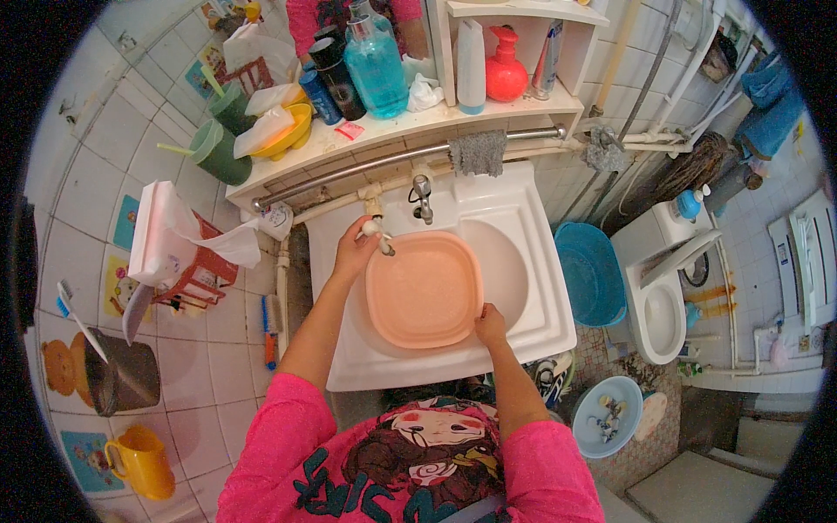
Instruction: The person fills a basin with water from the sink faucet and sets it down. Then, the person opens a detergent pouch, pours laundry detergent into a basin of soaking items, and holds up a basin containing shoes.
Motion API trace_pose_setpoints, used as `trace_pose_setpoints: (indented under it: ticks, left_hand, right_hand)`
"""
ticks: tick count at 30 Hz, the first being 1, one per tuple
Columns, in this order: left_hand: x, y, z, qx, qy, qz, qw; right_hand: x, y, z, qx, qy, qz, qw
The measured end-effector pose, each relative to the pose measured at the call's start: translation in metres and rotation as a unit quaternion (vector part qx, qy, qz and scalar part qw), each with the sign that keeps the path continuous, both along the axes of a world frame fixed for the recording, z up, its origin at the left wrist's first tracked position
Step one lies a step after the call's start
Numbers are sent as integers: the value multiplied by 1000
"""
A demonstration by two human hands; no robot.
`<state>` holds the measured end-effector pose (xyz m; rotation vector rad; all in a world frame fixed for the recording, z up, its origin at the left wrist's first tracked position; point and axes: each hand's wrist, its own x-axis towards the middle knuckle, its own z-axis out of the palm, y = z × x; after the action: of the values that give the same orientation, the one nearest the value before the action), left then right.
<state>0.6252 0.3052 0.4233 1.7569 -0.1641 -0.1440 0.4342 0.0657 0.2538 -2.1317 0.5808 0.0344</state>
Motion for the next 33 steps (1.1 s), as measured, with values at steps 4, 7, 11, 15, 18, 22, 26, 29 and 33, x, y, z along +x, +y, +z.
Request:
trace_pose_setpoints:
  ticks: [4, 7, 11, 15, 18, 22, 26, 29, 33]
  left_hand:
    - [1, 0, -2, 2, -3, 5, 1000]
    - [2, 1, -3, -8, 7, 10, 1000]
    - [0, -3, 2, -7, 37, 21, 999]
    - [2, -1, -1, -28, 37, 22, 999]
    - [1, -1, 1, -34, 47, 22, 998]
    - [0, -2, 3, -26, 54, 25, 998]
    - [-3, -3, 9, -10, 63, 32, 997]
    - [-4, -4, 10, -11, 56, 31, 998]
    - [-4, -3, 10, -13, 55, 28, 998]
  right_hand:
    - [0, 0, 1, -17, -8, 6, 1000]
    - [1, 1, 0, -17, -7, 6, 1000]
    - [0, -1, -6, -2, -15, -7, 1000]
    - [0, 0, -7, 7, -29, -3, 1000]
    - [0, 0, -7, 2, -25, -5, 1000]
    - [0, 0, -10, -1, -22, 0, 1000]
    - [0, -1, -10, -1, -17, 4, 1000]
    - [-1, -1, -10, 5, -13, 3, 1000]
    - [0, 0, -8, 4, -15, 7, 1000]
